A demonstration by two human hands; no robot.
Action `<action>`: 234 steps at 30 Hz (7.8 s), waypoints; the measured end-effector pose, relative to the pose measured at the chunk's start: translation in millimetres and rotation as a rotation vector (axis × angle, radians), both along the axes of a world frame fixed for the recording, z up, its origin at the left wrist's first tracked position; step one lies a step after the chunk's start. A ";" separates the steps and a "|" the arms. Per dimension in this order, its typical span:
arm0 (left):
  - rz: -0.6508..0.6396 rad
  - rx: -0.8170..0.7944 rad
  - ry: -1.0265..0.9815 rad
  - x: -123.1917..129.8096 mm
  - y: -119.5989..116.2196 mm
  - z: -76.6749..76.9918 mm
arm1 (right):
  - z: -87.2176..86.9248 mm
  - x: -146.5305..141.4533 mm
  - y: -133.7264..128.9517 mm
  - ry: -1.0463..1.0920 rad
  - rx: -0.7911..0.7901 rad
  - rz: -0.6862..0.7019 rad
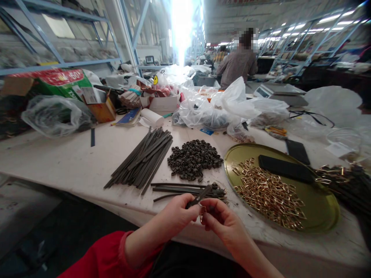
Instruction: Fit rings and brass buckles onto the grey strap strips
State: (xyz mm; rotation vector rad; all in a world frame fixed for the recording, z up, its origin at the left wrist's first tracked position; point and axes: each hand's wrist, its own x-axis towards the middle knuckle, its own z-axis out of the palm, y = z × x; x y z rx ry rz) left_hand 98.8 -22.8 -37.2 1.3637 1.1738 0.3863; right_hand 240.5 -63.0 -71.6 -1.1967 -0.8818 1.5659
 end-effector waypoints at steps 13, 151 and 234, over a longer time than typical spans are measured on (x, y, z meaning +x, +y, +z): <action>-0.205 0.474 0.267 -23.4 -23.8 31.3 | 19.5 4.4 -20.9 0.417 -0.142 -0.265; 0.187 -0.009 -0.039 -9.0 -48.7 -20.0 | 1.7 5.9 -36.1 0.096 0.052 0.114; -0.182 0.300 0.330 -14.8 -49.5 -12.1 | -27.8 4.3 -34.7 -0.527 0.318 -0.192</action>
